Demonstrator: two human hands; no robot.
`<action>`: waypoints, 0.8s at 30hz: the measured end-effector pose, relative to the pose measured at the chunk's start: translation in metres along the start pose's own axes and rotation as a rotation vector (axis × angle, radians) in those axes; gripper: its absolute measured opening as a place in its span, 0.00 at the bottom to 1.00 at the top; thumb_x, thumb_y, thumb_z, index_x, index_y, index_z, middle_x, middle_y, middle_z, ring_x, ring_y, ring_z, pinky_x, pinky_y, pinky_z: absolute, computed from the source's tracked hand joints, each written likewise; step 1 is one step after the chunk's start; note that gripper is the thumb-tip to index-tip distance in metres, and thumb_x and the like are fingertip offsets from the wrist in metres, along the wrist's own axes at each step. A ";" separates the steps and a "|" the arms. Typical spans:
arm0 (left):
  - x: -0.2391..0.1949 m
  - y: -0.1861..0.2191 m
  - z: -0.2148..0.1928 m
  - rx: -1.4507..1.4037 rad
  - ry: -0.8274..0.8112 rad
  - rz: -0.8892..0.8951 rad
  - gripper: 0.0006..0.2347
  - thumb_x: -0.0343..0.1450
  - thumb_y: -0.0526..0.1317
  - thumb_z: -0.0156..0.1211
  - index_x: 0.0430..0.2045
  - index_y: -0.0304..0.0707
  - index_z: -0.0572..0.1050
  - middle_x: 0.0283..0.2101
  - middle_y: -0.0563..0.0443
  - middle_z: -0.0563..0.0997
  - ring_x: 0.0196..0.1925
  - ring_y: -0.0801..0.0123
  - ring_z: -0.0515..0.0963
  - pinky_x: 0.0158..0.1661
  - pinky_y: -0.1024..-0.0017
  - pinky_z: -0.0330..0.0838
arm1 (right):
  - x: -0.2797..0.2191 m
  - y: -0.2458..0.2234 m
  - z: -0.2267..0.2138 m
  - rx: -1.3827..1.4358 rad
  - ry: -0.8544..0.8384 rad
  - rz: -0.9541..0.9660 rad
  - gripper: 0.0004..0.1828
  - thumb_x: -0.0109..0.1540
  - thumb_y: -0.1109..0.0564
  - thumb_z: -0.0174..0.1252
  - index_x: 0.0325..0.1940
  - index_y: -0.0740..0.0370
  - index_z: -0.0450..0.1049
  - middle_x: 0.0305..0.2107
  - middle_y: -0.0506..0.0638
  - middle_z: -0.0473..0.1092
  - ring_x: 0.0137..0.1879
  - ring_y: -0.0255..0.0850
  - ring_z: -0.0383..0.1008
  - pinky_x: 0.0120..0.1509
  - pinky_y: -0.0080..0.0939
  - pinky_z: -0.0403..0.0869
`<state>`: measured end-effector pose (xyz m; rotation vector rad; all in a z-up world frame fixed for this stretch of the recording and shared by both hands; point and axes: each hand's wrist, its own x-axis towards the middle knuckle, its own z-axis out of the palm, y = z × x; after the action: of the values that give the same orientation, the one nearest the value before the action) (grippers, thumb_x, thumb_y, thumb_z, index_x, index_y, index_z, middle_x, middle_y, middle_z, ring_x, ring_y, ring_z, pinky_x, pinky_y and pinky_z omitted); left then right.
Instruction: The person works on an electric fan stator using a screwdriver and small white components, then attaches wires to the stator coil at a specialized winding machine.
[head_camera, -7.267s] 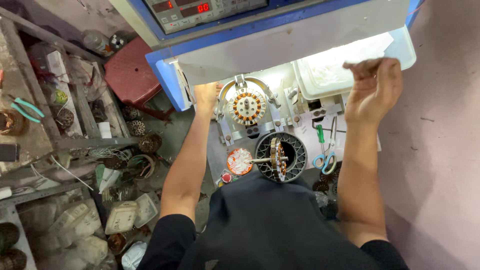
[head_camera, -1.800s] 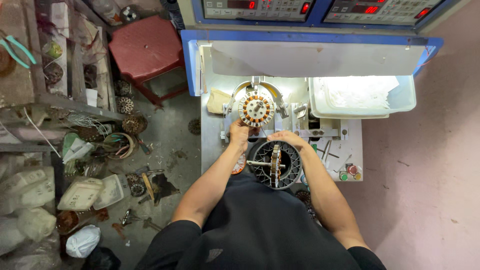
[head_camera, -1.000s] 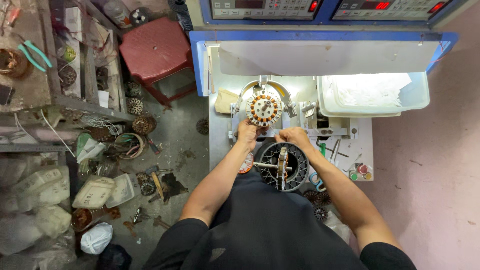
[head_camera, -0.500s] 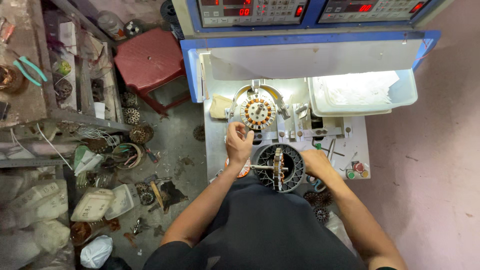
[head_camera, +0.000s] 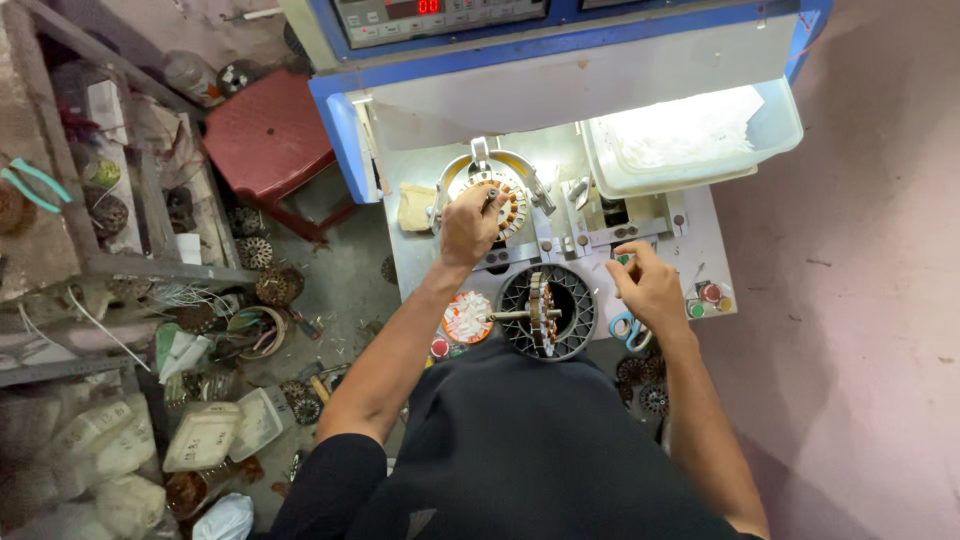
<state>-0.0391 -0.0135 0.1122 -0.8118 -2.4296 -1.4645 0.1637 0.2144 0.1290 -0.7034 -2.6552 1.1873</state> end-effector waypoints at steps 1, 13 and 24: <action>0.000 0.001 0.001 0.023 -0.003 -0.004 0.08 0.72 0.39 0.66 0.29 0.31 0.77 0.29 0.40 0.79 0.30 0.49 0.79 0.33 0.57 0.71 | -0.007 -0.010 -0.012 0.038 0.019 0.026 0.13 0.63 0.56 0.63 0.49 0.64 0.76 0.22 0.53 0.76 0.26 0.38 0.76 0.33 0.40 0.73; 0.005 0.008 0.015 0.049 0.109 -0.021 0.05 0.71 0.36 0.66 0.30 0.32 0.79 0.25 0.42 0.78 0.26 0.53 0.77 0.30 0.60 0.69 | -0.042 -0.072 -0.059 0.186 0.197 -0.157 0.05 0.66 0.62 0.62 0.44 0.68 0.78 0.25 0.47 0.75 0.30 0.30 0.76 0.37 0.31 0.74; 0.006 0.012 -0.004 -0.034 0.036 -0.027 0.04 0.71 0.34 0.65 0.30 0.31 0.77 0.27 0.40 0.78 0.29 0.51 0.78 0.31 0.60 0.71 | 0.032 -0.082 -0.008 0.093 -0.133 0.016 0.10 0.64 0.58 0.61 0.48 0.63 0.80 0.28 0.50 0.79 0.32 0.34 0.79 0.38 0.36 0.76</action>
<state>-0.0382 -0.0101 0.1259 -0.7548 -2.4046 -1.5213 0.1090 0.1874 0.1931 -0.6529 -2.6831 1.3982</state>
